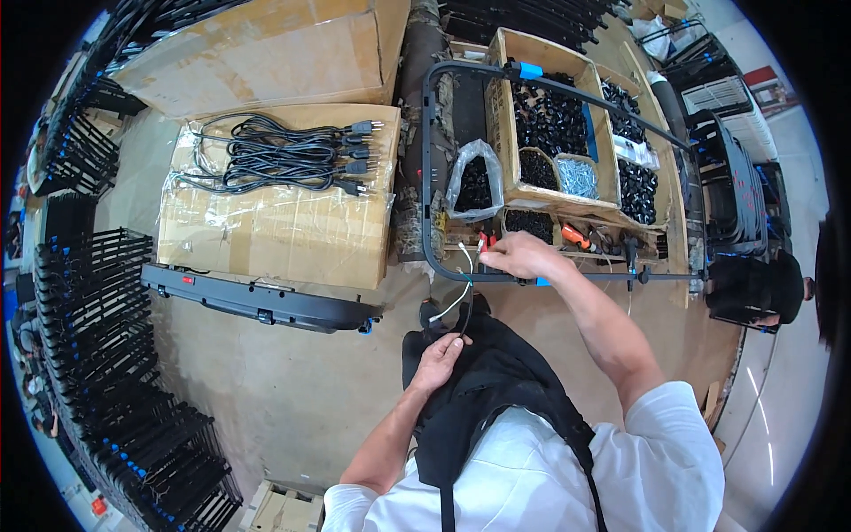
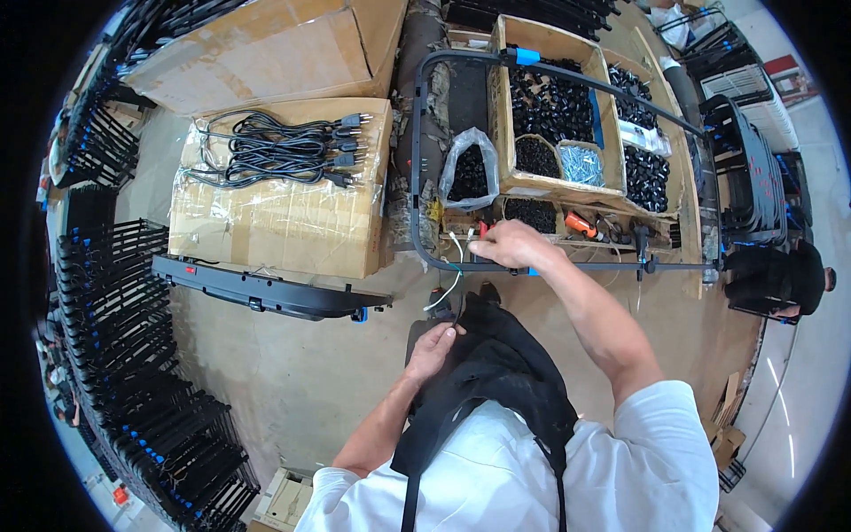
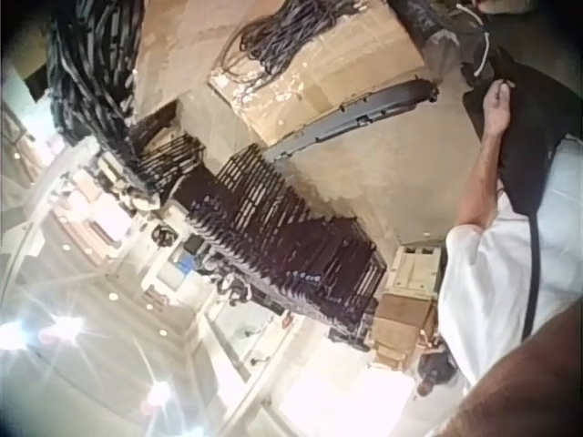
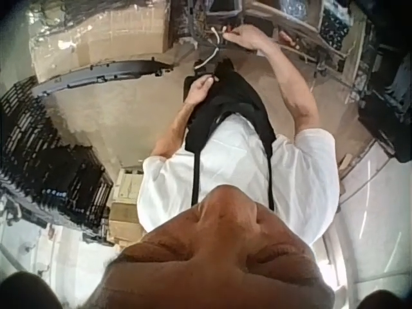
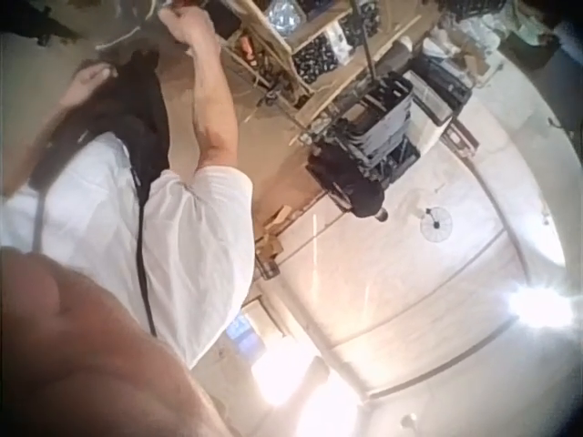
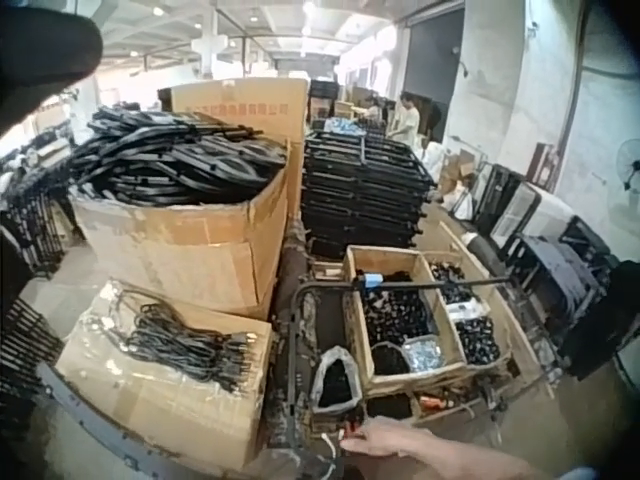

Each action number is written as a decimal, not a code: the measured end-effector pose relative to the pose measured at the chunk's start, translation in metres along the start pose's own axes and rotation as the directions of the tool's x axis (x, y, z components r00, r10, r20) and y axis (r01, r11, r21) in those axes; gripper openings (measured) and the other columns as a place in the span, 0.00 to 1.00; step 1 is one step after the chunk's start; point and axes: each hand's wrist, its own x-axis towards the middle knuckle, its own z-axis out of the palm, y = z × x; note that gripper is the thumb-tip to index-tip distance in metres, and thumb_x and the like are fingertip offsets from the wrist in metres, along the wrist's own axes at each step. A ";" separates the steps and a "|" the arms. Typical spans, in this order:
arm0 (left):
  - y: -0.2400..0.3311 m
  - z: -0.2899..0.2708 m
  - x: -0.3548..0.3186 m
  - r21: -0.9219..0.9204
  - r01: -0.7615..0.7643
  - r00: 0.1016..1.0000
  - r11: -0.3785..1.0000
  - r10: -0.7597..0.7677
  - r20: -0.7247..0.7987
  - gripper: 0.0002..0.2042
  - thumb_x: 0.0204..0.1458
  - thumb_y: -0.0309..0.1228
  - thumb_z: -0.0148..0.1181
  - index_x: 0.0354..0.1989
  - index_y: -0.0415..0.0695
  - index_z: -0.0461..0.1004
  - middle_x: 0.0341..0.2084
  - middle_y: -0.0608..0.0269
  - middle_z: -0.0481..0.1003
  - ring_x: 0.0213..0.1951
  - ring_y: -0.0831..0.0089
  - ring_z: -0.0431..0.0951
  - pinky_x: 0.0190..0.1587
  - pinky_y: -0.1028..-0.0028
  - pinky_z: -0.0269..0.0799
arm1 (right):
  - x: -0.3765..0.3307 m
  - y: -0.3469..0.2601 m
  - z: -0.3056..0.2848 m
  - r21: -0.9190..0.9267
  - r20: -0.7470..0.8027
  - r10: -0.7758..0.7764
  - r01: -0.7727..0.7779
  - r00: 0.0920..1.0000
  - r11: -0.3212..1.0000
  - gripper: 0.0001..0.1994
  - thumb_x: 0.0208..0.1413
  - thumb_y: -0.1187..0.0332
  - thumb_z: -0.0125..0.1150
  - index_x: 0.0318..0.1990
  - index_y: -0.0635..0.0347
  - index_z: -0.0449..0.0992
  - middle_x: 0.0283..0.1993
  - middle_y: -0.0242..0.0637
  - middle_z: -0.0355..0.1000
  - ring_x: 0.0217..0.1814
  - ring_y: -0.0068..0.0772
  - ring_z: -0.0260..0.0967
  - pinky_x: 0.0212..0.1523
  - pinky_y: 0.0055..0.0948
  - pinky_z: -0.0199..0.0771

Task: Assembling the handle and console components of a treadmill including wiring and fasteners.

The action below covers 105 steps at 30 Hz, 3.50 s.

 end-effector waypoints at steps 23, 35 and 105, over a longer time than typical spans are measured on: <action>0.051 0.028 0.014 -0.146 0.085 0.965 0.986 -0.118 -0.233 0.13 0.73 0.34 0.51 0.53 0.41 0.79 0.27 0.71 0.74 0.30 0.81 0.72 0.36 0.78 0.72 | 0.101 0.007 0.008 0.865 -0.187 0.221 0.054 0.957 0.499 0.17 0.73 0.55 0.57 0.36 0.58 0.79 0.22 0.25 0.68 0.18 0.18 0.61 0.19 0.25 0.61; 0.097 0.052 0.076 -0.362 -0.077 0.873 0.929 -0.113 -0.474 0.09 0.73 0.33 0.52 0.49 0.41 0.76 0.31 0.67 0.79 0.31 0.80 0.78 0.36 0.79 0.73 | 0.095 0.017 -0.001 0.887 0.023 0.012 -0.026 1.000 0.460 0.21 0.65 0.51 0.66 0.46 0.63 0.81 0.31 0.29 0.76 0.26 0.22 0.71 0.23 0.25 0.69; 0.072 0.026 0.080 -0.480 -0.033 0.960 0.876 -0.105 -0.258 0.09 0.67 0.36 0.64 0.44 0.43 0.82 0.31 0.70 0.80 0.29 0.83 0.75 0.32 0.79 0.69 | -0.139 0.043 0.092 0.987 0.128 0.140 -0.140 0.982 0.080 0.11 0.69 0.67 0.64 0.52 0.62 0.76 0.44 0.39 0.80 0.42 0.31 0.82 0.35 0.25 0.82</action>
